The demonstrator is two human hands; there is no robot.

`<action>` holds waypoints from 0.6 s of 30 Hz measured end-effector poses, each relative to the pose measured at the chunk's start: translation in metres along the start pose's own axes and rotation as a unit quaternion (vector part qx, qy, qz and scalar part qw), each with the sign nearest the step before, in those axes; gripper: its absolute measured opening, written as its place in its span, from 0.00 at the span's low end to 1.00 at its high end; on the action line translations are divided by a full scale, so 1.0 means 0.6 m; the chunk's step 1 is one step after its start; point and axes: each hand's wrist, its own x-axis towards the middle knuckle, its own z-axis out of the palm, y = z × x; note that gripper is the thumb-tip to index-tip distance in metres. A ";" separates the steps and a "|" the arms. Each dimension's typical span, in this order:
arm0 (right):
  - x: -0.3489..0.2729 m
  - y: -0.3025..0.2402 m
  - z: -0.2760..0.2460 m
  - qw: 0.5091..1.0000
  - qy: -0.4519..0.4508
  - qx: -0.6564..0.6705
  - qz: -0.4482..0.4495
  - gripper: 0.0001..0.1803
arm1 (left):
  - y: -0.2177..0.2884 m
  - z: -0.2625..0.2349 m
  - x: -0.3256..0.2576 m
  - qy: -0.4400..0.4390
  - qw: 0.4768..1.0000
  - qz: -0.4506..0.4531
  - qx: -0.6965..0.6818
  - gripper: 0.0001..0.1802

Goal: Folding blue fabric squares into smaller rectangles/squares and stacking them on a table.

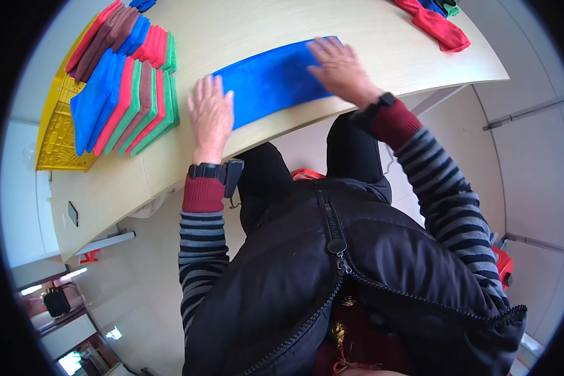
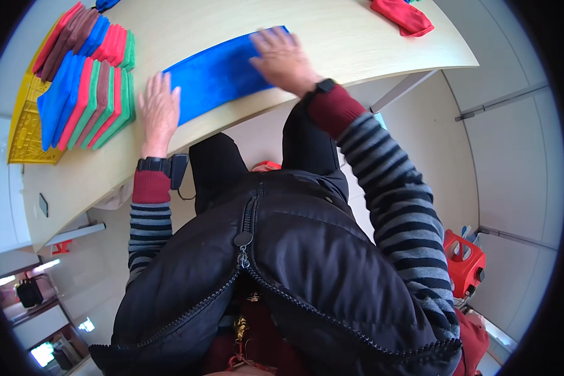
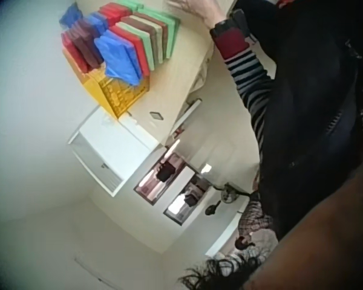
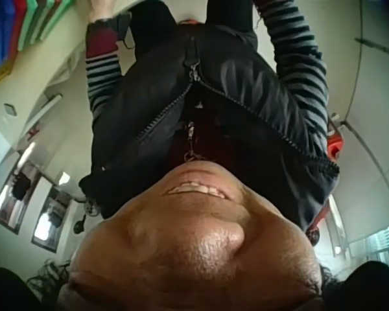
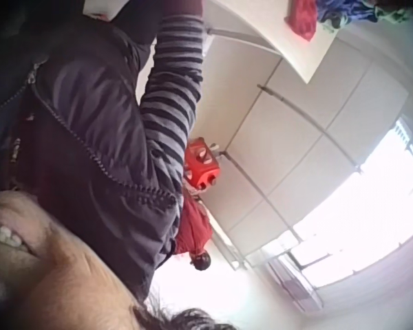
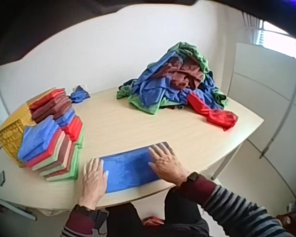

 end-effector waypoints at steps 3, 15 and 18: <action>0.037 -0.069 0.008 0.999 -0.023 0.036 -0.014 0.34 | 0.048 0.008 0.048 0.024 0.993 0.082 -0.080 0.30; 0.068 0.041 0.057 0.988 -0.137 0.033 0.070 0.38 | 0.007 0.085 0.072 -0.034 0.990 0.056 -0.127 0.35; 0.053 0.082 0.055 0.983 -0.143 0.033 0.111 0.38 | -0.012 0.087 0.068 -0.048 0.990 0.019 -0.132 0.35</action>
